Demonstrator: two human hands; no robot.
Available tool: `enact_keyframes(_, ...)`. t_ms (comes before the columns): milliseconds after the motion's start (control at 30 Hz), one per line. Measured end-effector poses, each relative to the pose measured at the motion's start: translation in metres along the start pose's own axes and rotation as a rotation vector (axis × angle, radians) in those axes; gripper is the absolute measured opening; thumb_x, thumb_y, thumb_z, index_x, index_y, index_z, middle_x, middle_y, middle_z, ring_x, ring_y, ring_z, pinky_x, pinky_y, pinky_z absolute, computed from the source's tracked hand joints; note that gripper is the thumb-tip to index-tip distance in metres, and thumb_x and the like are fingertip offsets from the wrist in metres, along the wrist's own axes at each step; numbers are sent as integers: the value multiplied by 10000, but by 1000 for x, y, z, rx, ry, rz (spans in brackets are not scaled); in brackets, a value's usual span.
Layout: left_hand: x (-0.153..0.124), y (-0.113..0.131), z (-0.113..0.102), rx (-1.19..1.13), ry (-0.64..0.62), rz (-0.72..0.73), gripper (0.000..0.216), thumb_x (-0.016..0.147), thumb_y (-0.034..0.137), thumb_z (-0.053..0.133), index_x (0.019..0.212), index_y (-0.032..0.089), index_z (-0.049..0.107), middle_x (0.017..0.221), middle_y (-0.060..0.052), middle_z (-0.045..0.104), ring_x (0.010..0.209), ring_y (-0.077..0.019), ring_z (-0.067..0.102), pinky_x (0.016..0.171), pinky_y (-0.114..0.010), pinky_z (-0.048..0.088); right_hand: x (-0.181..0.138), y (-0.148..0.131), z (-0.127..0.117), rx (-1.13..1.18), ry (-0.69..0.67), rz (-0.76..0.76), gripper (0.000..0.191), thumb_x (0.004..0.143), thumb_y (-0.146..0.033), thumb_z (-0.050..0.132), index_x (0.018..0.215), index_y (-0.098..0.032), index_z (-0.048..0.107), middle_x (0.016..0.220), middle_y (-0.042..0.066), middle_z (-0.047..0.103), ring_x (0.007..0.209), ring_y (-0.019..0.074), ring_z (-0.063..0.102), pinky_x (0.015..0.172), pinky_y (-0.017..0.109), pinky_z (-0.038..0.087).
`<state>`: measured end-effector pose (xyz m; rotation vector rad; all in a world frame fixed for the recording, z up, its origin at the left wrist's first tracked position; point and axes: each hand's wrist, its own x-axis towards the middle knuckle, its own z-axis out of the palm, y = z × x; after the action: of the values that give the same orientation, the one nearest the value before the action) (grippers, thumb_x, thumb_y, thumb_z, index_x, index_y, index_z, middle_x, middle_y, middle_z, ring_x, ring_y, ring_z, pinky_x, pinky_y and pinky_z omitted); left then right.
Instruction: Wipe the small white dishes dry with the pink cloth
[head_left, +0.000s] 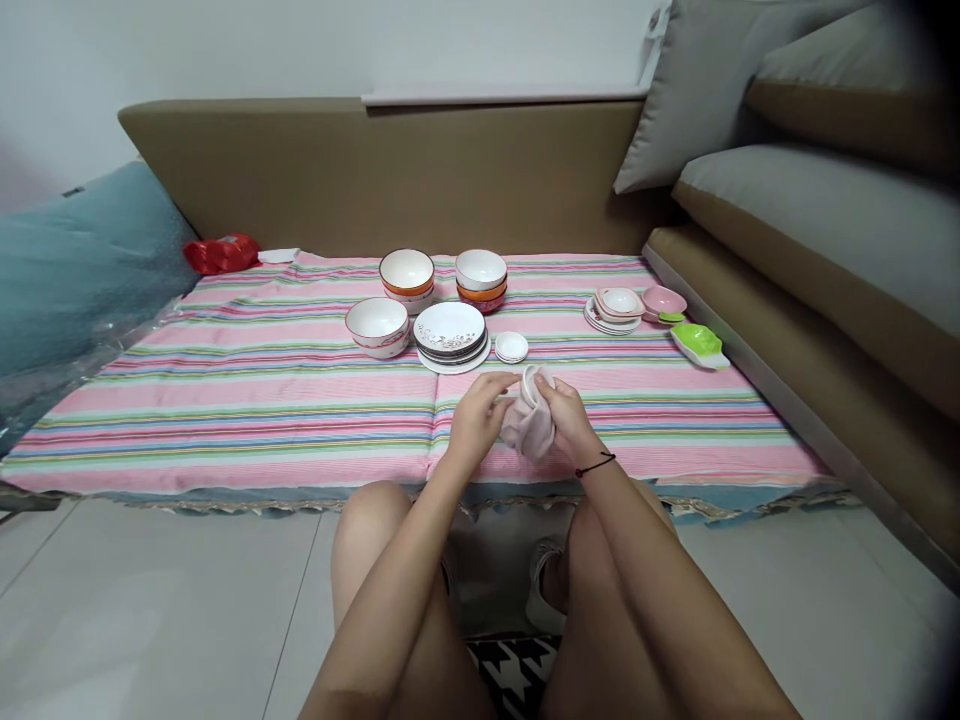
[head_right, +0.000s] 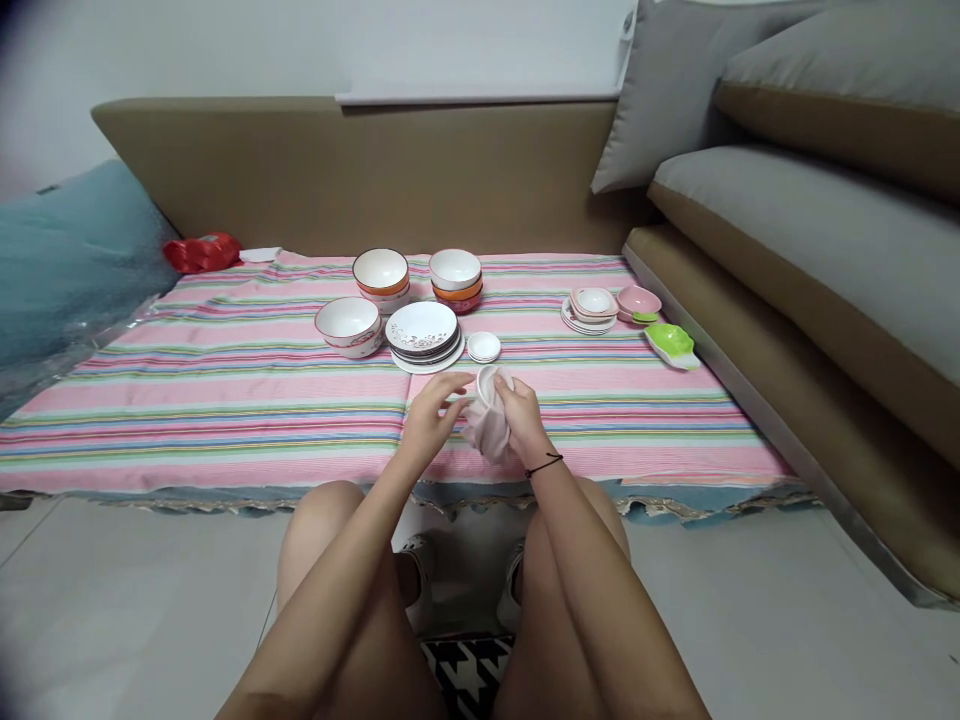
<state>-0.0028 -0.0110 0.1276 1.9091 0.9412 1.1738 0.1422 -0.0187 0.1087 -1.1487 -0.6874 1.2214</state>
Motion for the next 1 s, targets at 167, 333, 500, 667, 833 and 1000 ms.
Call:
enact_keyframes(167, 3, 2, -14, 252, -109, 227, 380, 799, 265, 614, 1175, 247, 566, 1306, -107, 501, 1211, -237, 444, 995, -400, 381, -4, -5, -4, -79, -155, 87, 420, 646, -527, 682, 823, -158, 589, 641, -12, 589, 543, 135, 530, 516, 265, 430)
enact_keyframes(333, 0, 0, -22, 314, -207, 209, 182, 793, 305, 616, 950, 214, 632, 1202, -96, 573, 1125, -235, 496, 949, -379, 394, -10, -12, 1, -181, -199, 111, 447, 691, -598, 607, 727, -154, 571, 597, -6, 577, 507, 135, 507, 492, 268, 398)
enact_keyframes(500, -4, -2, -18, 139, -185, 140, 106, 815, 279, 565, 851, 213, 640, 1127, -93, 601, 1040, -216, 553, 884, -329, 425, -10, -13, 2, -164, -93, 76, 443, 679, -607, 614, 663, -179, 502, 550, -30, 530, 487, 122, 473, 484, 256, 379)
enact_keyframes(667, -5, -1, -18, 23, -52, -60, 145, 808, 326, 567, 864, 208, 632, 947, -58, 657, 897, -197, 584, 807, -277, 418, -8, -10, 3, -52, -76, 23, 442, 691, -605, 611, 793, -176, 572, 699, 9, 631, 630, 164, 583, 583, 274, 452)
enact_keyframes(833, -3, -4, -19, -39, 175, -214, 164, 764, 357, 609, 790, 196, 627, 769, -11, 619, 773, -169, 532, 746, -250, 395, -7, -13, 4, 51, -46, -53, 482, 720, -594, 597, 930, -160, 613, 944, 80, 677, 896, 220, 624, 762, 319, 489)
enact_keyframes(1000, 3, -11, -15, -392, 240, -330, 227, 733, 360, 620, 844, 162, 608, 755, -6, 595, 709, -134, 529, 681, -242, 420, -6, -16, 4, 101, -16, -91, 469, 753, -598, 550, 959, -181, 608, 1006, 78, 675, 1029, 237, 602, 838, 337, 491)
